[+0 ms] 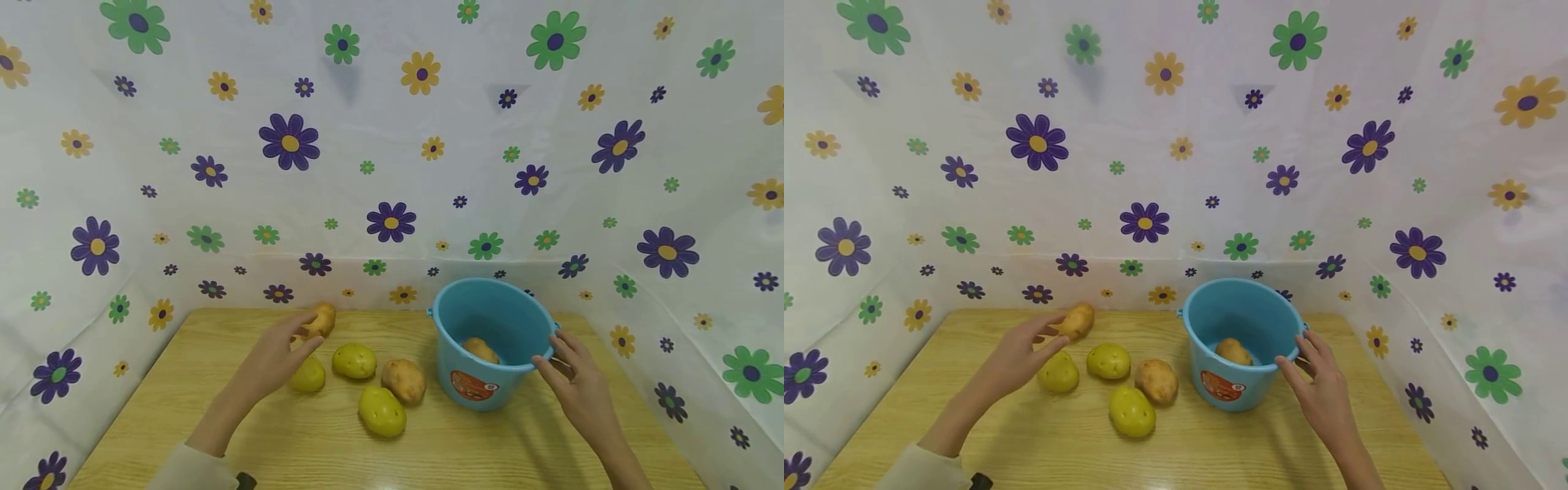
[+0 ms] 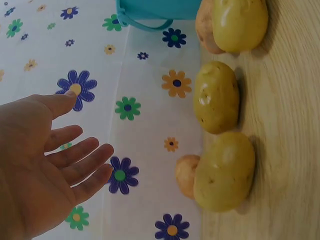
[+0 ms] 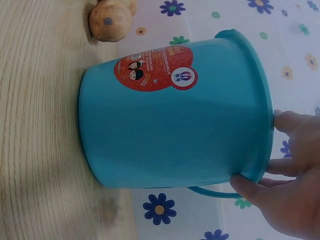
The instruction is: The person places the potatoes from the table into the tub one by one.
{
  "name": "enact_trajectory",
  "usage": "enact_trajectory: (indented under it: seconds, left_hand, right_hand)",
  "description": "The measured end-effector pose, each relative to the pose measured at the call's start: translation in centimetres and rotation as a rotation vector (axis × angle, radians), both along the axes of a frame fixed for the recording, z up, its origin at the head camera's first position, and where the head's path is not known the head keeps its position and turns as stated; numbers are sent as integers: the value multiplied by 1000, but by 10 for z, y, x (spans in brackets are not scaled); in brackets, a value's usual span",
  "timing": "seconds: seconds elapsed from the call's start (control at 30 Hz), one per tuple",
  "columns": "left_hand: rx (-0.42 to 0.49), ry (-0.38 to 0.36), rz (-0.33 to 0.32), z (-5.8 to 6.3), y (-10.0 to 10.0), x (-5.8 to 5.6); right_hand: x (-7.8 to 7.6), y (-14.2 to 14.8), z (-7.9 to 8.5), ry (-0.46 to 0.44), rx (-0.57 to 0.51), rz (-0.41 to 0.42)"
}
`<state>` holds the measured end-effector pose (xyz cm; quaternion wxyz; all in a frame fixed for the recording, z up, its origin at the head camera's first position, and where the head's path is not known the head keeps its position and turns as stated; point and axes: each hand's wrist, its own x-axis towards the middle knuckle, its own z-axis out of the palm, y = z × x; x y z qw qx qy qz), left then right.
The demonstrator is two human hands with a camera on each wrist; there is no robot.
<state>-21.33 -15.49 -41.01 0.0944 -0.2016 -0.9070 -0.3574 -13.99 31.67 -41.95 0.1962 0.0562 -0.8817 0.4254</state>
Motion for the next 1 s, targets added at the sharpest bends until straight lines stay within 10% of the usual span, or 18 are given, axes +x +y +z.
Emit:
enact_trajectory:
  seconds: [1.0]
  left_hand:
    - [33, -152, 47, -86, -61, -23]
  right_hand:
    - [0, 2, -2, 13, -16, 6]
